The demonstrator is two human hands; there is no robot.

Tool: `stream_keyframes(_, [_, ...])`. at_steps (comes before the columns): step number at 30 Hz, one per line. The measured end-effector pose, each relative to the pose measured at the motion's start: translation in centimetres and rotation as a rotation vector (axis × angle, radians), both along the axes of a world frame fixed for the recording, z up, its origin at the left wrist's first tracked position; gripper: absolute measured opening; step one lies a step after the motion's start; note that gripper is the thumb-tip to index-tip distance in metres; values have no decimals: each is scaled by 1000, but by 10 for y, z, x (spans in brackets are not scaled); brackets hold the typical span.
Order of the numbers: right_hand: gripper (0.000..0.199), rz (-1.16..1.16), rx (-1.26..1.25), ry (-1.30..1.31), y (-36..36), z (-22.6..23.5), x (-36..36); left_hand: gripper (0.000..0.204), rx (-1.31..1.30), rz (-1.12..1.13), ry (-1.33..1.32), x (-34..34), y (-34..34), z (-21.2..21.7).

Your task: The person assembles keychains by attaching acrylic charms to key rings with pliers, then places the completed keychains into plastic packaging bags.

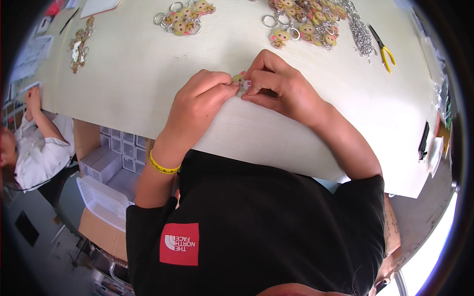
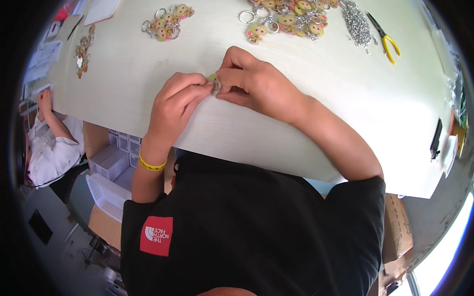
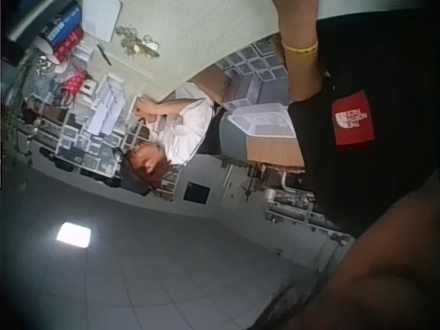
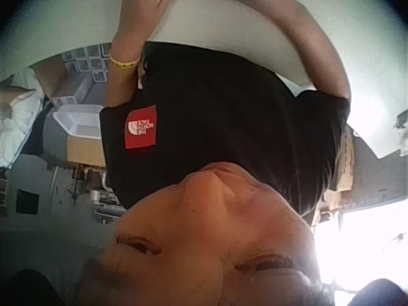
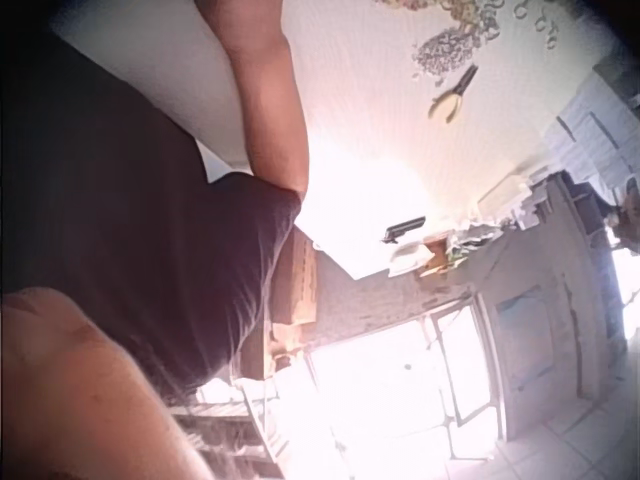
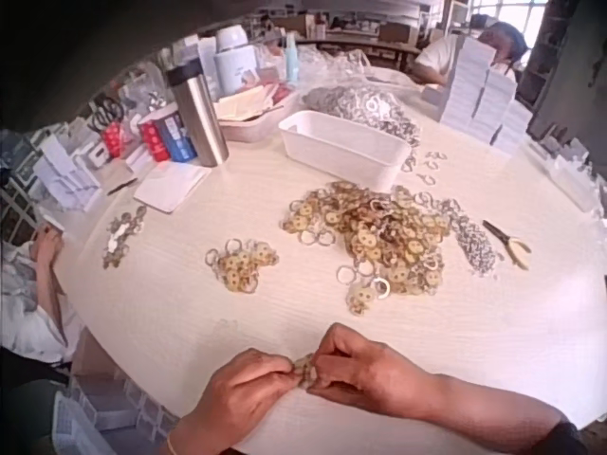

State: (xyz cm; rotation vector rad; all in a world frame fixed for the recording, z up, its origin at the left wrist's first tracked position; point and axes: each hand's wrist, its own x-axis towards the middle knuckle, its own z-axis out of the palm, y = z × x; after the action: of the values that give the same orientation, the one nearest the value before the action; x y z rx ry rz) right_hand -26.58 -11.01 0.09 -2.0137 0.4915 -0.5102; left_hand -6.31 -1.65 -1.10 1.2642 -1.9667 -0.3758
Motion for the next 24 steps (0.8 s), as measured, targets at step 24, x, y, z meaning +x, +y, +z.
stream_keyframes(24, [14,34,43,-33,-3,-4,-2,13,29,57,5,-3,1,3])
